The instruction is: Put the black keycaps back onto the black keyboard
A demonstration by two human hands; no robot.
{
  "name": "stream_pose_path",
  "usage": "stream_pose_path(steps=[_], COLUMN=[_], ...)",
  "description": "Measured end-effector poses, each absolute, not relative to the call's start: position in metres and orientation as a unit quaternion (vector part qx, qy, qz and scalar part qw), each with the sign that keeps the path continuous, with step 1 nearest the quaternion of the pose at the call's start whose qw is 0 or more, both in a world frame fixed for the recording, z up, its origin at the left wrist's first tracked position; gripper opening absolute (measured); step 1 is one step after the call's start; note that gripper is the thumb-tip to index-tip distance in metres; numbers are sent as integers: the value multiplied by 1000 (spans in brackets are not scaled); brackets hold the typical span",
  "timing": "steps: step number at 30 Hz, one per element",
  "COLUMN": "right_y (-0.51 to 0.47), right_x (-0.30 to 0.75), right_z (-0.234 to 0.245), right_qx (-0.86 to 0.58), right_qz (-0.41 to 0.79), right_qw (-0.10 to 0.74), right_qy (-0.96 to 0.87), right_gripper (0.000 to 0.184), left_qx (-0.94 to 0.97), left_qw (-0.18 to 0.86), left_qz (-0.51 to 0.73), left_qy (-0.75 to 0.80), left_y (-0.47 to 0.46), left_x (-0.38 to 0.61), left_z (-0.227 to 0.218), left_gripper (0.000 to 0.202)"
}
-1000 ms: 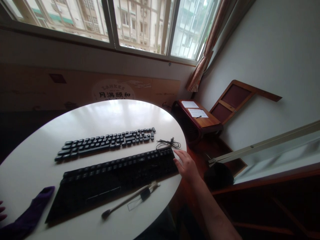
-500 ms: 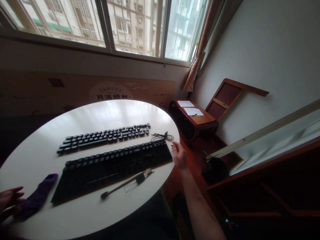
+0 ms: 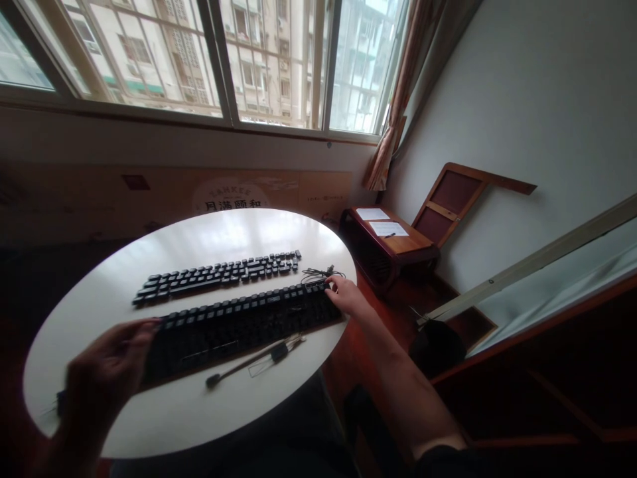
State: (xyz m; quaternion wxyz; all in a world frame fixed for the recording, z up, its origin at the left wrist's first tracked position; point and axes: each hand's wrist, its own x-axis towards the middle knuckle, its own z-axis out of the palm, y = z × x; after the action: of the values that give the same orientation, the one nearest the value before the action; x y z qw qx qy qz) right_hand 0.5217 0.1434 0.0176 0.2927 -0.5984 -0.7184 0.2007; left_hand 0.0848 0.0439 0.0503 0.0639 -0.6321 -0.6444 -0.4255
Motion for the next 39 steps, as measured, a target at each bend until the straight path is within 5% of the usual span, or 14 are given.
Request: stream_pose_path(steps=[3,9,21,34,39], right_y=[149,158,168,165,161], right_x=[517,519,516,523,508], right_z=[24,34,54,67,70], right_qx=[-602,-590,-547,-601,-623], right_qz=[187,168,153,208,127], right_qw=[241,162,83,99,-21], right_qy=[-738,-773,-819,-765,-772], right_gripper=[19,17,5,18,27], left_qx=[-816,-932,-944,-934,-932], left_qw=[-21,-4,-36,-75,-88], left_qz=[-297,-150,-113,-150,-151], left_qy=[-495,-331,-308,-317,-316], left_y=[68,128,176,174,174], left_x=[155,262,296,293,294], left_z=[71,64,13,13,13], left_gripper=[28,39,51,51,53])
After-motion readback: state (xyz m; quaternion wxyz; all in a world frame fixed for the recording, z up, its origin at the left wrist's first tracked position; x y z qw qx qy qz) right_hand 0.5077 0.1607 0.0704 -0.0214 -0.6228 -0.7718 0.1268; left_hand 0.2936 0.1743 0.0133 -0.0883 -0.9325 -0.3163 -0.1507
